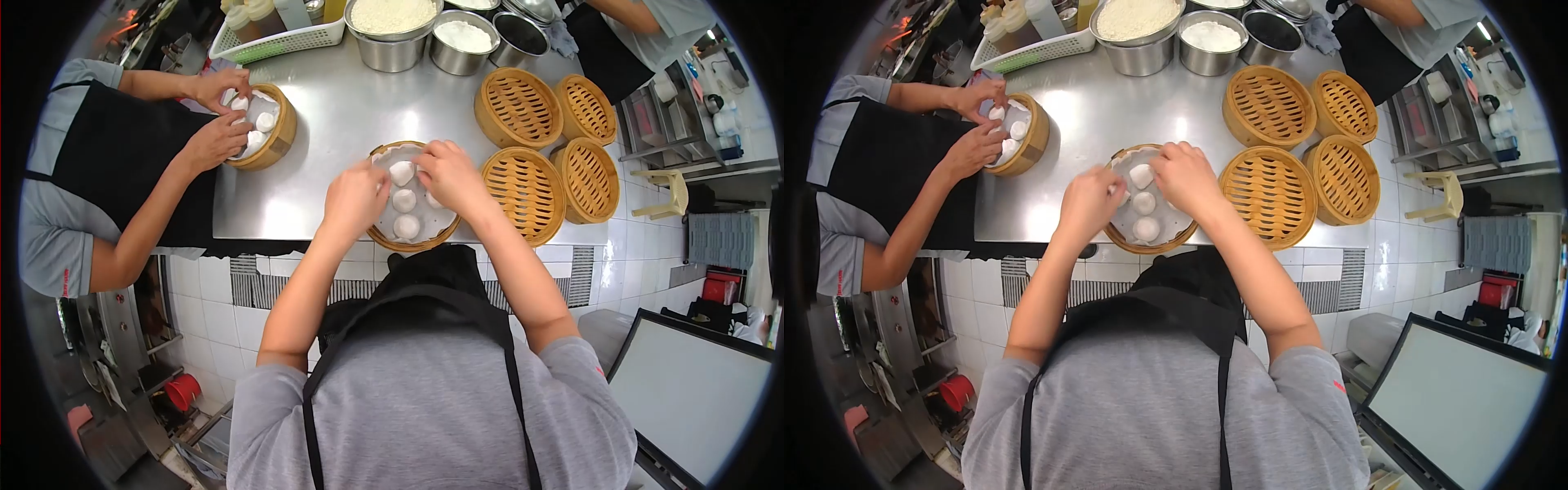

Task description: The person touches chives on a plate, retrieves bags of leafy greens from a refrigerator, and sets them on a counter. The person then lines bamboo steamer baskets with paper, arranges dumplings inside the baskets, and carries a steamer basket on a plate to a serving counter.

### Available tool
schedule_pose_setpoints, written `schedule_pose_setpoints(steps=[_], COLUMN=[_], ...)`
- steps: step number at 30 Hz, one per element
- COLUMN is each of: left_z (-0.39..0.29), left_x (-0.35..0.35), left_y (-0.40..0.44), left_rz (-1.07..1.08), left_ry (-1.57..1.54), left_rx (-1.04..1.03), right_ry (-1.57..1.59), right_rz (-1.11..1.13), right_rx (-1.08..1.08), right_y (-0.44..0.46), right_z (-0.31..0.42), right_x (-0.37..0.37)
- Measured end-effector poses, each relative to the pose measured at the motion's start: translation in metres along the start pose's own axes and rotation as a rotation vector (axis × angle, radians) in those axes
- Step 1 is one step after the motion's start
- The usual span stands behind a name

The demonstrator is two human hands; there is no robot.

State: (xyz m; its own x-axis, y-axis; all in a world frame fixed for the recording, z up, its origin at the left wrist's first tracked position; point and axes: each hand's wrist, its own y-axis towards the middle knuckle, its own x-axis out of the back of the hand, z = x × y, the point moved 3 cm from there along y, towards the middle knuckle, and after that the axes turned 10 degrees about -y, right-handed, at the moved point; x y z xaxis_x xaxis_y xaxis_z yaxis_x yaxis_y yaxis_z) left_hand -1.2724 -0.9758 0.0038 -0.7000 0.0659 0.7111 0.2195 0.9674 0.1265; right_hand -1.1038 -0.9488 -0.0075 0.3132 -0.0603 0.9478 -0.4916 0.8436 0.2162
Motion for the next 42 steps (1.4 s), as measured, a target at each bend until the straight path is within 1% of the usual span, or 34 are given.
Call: schedule_pose_setpoints(steps=[1,2,4,5,6,7,8,10,12,14,16,17,19,20,21,22,23,25,26,27,28,30,31,32,33,34,35,36,38,39,40,41,42], left_z=[-0.001,-0.003,-0.01,-0.011,-0.013,-0.014,-0.016,-0.016,-0.017,-0.018,-0.021,-0.018,-0.004,0.004,0.014,0.022,0.026,0.04,0.041,0.043,0.045,0.049,0.055,0.062,0.069,0.077,0.079,0.081,0.081,0.086,0.098,0.11,0.123], left_x=[0.001,0.0,-0.009,-0.015,-0.022,-0.026,-0.029,-0.032,-0.033,-0.03,-0.028,-0.025,-0.004,0.001,0.008,0.012,0.011,0.004,0.002,-0.002,-0.007,-0.006,-0.005,-0.005,-0.005,-0.008,-0.007,-0.006,-0.001,0.002,0.008,0.015,0.023], left_y=[-0.012,-0.023,-0.04,-0.046,-0.05,-0.051,-0.052,-0.054,-0.055,-0.055,-0.053,-0.05,-0.04,-0.031,-0.02,-0.011,-0.005,0.008,0.011,0.013,0.013,0.009,0.006,0.003,0.0,-0.005,-0.008,-0.009,-0.01,-0.012,-0.013,-0.015,-0.019], left_rz=[0.09,0.09,0.153,0.153,0.118,0.082,0.082,0.114,0.095,0.076,0.119,0.117,-0.162,-0.163,-0.217,-0.273,-0.28,-0.203,-0.21,-0.139,-0.066,-0.089,-0.118,-0.146,-0.149,-0.118,-0.086,-0.088,-0.097,-0.102,-0.145,-0.185,-0.226], left_ry=[-0.052,-0.052,-0.061,-0.063,0.0,0.062,0.06,0.068,0.09,0.113,0.12,0.12,0.025,0.025,0.061,0.096,0.096,0.001,-0.002,-0.05,-0.099,-0.087,-0.221,-0.354,-0.358,-0.419,-0.48,-0.481,-0.369,-0.372,-0.354,-0.335,-0.419], left_rx=[0.077,0.079,-0.06,-0.056,-0.065,-0.078,-0.082,-0.035,-0.057,-0.084,-0.069,-0.071,-0.072,-0.073,-0.034,0.005,0.001,0.081,0.068,0.142,0.214,0.157,0.232,0.306,0.29,0.333,0.38,0.376,0.329,0.323,0.354,0.386,0.415], right_ry=[0.003,0.004,0.102,0.083,0.082,0.011,-0.062,-0.073,-0.005,-0.03,-0.062,-0.016,0.028,0.008,-0.012,-0.014,-0.073,-0.141,-0.163,-0.187,-0.199,-0.161,-0.102,-0.114,-0.078,-0.037,-0.043,0.012,0.063,0.158,0.251,0.265,0.332], right_rz=[-0.063,-0.062,0.124,0.134,0.136,0.081,0.026,0.025,0.098,0.118,0.138,0.142,0.141,0.06,-0.022,-0.024,-0.009,-0.01,0.041,0.09,0.077,0.102,-0.055,-0.067,0.081,0.232,0.225,0.239,0.25,0.21,0.166,0.144,0.144], right_rx=[-0.017,-0.017,-0.065,-0.05,-0.051,-0.035,-0.019,-0.03,-0.028,-0.026,-0.022,-0.019,-0.017,-0.096,-0.174,-0.173,-0.186,-0.199,-0.248,-0.3,-0.305,-0.295,-0.22,-0.221,-0.356,-0.49,-0.489,-0.492,-0.492,-0.458,-0.424,-0.422,-0.44], right_y=[-0.007,-0.016,-0.034,-0.039,-0.044,-0.047,-0.05,-0.053,-0.056,-0.057,-0.055,-0.053,-0.047,-0.041,-0.037,-0.034,-0.029,-0.023,-0.024,-0.024,-0.023,-0.027,-0.032,-0.036,-0.039,-0.044,-0.047,-0.051,-0.054,-0.053,-0.049,-0.045,-0.041], right_z=[-0.002,-0.005,-0.012,-0.008,-0.003,0.001,0.003,0.001,0.004,0.007,0.007,0.005,-0.002,-0.011,-0.018,-0.02,-0.021,-0.023,-0.026,-0.026,-0.026,-0.023,-0.021,-0.017,-0.013,-0.011,-0.01,-0.009,-0.01,-0.009,-0.008,-0.003,0.0], right_x=[0.008,0.015,0.023,0.025,0.023,0.019,0.015,0.012,0.014,0.017,0.023,0.028,0.029,0.028,0.027,0.024,0.021,0.011,-0.001,-0.004,-0.004,0.0,0.007,0.015,0.022,0.024,0.023,0.016,0.004,-0.001,-0.004,-0.008,-0.017])
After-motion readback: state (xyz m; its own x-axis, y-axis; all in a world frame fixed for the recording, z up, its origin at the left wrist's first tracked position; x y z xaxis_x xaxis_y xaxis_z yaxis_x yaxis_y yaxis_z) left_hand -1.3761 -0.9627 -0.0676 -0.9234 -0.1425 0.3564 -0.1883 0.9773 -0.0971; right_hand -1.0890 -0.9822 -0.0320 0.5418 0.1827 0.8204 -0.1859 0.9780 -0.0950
